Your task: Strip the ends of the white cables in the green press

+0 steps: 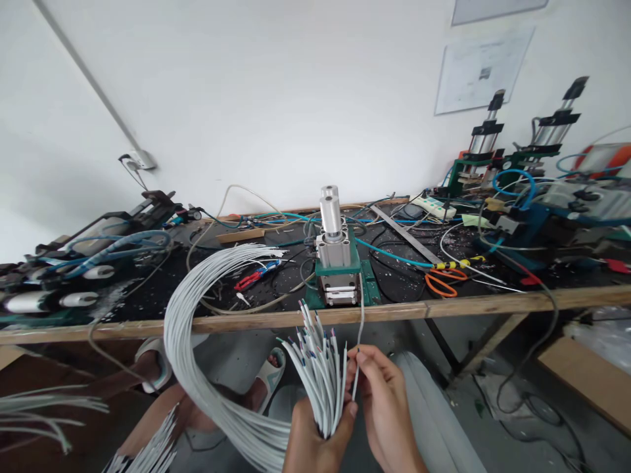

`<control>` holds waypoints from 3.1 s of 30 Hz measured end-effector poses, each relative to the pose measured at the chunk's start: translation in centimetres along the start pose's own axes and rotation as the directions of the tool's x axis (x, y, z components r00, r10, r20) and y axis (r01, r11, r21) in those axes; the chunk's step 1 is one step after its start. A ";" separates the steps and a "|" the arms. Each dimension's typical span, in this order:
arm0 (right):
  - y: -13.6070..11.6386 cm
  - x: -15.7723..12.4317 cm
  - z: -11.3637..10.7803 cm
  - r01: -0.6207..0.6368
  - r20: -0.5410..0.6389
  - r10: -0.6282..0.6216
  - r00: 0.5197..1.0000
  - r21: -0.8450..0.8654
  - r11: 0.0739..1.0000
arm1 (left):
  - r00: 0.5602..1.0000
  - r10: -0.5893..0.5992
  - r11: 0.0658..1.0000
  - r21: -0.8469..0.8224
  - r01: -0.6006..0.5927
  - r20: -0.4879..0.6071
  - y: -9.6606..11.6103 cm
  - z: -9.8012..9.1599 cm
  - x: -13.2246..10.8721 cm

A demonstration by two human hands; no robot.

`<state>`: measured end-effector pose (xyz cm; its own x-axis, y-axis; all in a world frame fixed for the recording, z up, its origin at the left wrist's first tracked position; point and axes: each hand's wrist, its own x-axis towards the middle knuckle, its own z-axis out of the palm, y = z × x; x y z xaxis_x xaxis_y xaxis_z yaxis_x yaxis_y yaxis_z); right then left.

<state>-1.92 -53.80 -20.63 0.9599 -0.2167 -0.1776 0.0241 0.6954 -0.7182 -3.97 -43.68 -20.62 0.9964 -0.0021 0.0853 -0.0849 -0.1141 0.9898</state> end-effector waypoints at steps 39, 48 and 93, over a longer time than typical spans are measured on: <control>0.4 0.1 -0.4 0.065 0.163 -0.054 0.985 -0.062 0.996 | 1.000 -0.020 0.999 -0.025 0.020 -0.009 0.1 -0.4 0.0; 1.2 0.6 -0.6 0.078 0.084 -0.076 0.994 -0.022 0.997 | 1.000 -0.006 0.999 -0.049 0.006 -0.002 0.2 0.0 -0.1; -0.6 0.1 1.5 -0.187 0.168 0.143 0.975 0.286 0.940 | 0.994 0.031 0.998 0.061 -0.025 -0.101 0.2 0.3 -0.1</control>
<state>-1.37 -53.18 -19.20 0.9866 0.0033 -0.1630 -0.0773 0.8899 -0.4496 -4.10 -44.03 -20.44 0.9873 0.0950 0.1273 -0.1094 -0.1740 0.9786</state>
